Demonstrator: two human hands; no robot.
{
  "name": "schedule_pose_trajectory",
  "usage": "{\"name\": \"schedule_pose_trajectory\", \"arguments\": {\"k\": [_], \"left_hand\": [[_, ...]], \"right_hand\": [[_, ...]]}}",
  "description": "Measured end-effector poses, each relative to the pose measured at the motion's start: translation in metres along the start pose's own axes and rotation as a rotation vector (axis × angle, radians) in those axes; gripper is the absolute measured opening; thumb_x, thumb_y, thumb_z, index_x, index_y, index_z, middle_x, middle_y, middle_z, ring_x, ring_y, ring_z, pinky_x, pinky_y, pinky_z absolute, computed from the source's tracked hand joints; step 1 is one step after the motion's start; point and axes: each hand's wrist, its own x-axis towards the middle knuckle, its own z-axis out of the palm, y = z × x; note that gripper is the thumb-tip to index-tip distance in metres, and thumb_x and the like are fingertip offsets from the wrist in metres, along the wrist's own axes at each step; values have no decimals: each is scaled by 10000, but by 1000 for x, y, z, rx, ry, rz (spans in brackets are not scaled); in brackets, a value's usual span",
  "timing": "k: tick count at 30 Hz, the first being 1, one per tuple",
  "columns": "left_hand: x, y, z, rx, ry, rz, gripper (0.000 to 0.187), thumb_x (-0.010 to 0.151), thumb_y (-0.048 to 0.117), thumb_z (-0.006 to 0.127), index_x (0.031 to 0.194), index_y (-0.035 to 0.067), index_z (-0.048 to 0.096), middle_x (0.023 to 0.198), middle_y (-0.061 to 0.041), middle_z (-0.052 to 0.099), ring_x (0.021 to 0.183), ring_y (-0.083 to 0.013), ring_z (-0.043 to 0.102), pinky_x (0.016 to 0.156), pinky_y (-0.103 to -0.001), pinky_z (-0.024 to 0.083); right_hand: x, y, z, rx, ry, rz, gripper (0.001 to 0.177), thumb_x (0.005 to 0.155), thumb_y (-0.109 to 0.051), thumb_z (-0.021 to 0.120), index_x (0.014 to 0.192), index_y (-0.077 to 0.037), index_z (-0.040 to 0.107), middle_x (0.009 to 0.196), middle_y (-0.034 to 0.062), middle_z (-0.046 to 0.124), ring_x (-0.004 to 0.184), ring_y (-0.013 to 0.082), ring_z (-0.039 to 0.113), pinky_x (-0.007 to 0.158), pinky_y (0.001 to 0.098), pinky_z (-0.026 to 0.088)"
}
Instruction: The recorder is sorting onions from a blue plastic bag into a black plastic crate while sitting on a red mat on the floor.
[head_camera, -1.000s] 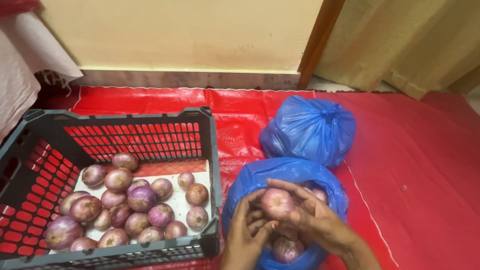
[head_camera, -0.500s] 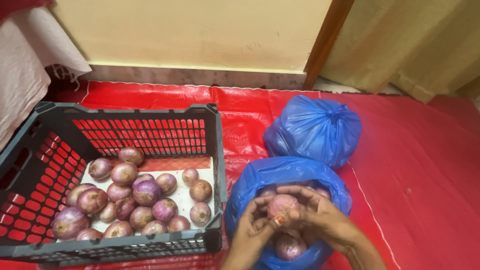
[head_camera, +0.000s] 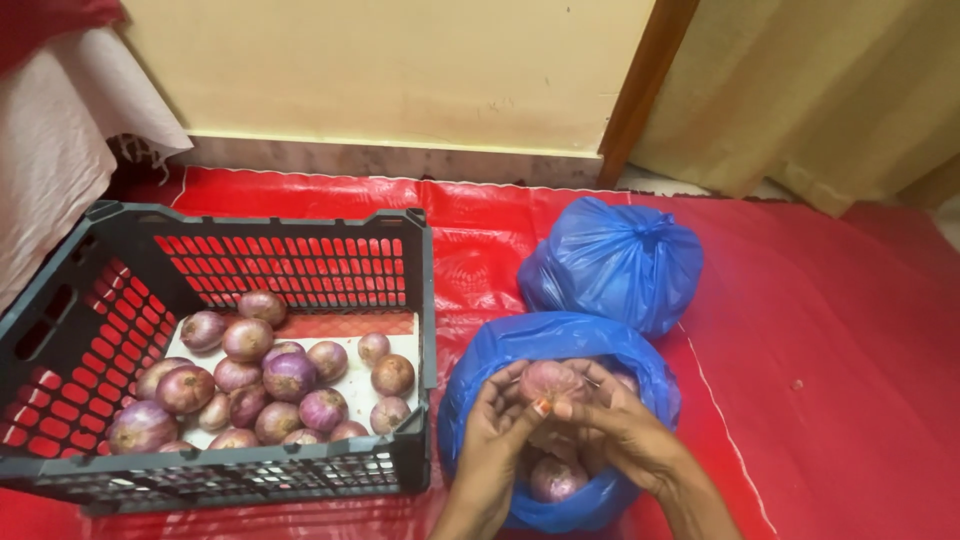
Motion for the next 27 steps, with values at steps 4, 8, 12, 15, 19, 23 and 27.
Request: {"name": "schedule_pose_trajectory", "arguments": {"k": [4, 8, 12, 15, 19, 23, 27], "left_hand": [[7, -8, -1, -52, 99, 55, 471, 884, 28, 718, 1316, 12, 533, 1199, -96, 668, 1042, -162, 684, 872, -286, 579], [7, -3, 1, -3, 72, 122, 456, 868, -29, 697, 1298, 1, 549, 1187, -110, 691, 1075, -166, 696, 903, -288, 590], [3, 4, 5, 240, 37, 126, 482, 829, -30, 720, 1301, 18, 629, 1162, -95, 726, 1044, -166, 704, 877, -285, 587], [4, 3, 1, 273, 45, 102, 494, 819, -10, 730, 1302, 46, 642, 1160, -79, 738, 1050, -147, 699, 899, -276, 578], [-1, 11, 1, 209, -14, -21, 475, 862, 94, 749, 1321, 58, 631, 1173, -73, 721, 1075, -154, 687, 918, -301, 563], [-4, 17, 1, 5, -111, -238, 548, 874, 202, 742, 1381, 118, 553, 1189, -54, 675, 1097, -185, 684, 925, -330, 571], [-1, 9, -4, -148, -142, -276, 537, 934, 268, 696, 1410, 125, 491, 1197, -67, 659, 1059, -184, 669, 893, -318, 557]], "right_hand": [[0, 3, -2, 31, 27, -69, 521, 819, -83, 776, 1283, -56, 541, 1178, 99, 670, 1069, 195, 683, 885, 329, 576], [0, 2, -3, -26, 111, -48, 539, 845, -131, 760, 1348, -68, 578, 1172, 71, 683, 992, 170, 675, 810, 297, 555], [-3, 1, 8, 24, 46, -97, 467, 839, -98, 753, 1281, -33, 617, 1110, 105, 724, 951, 198, 720, 817, 327, 598], [4, 9, 0, -131, 101, -250, 345, 854, -66, 748, 1183, 7, 678, 1081, 112, 760, 946, 179, 731, 824, 311, 602], [17, 28, -16, -160, 100, -393, 220, 896, -31, 737, 1094, 45, 680, 1051, 144, 760, 956, 187, 722, 834, 319, 594], [16, 21, -3, -27, 116, -417, 166, 886, -8, 698, 1042, 27, 653, 1075, 129, 777, 991, 181, 735, 873, 329, 611], [18, 25, -5, -77, 120, -451, 152, 892, -1, 684, 1036, 15, 641, 1076, 147, 781, 1003, 186, 746, 879, 319, 612]]}}
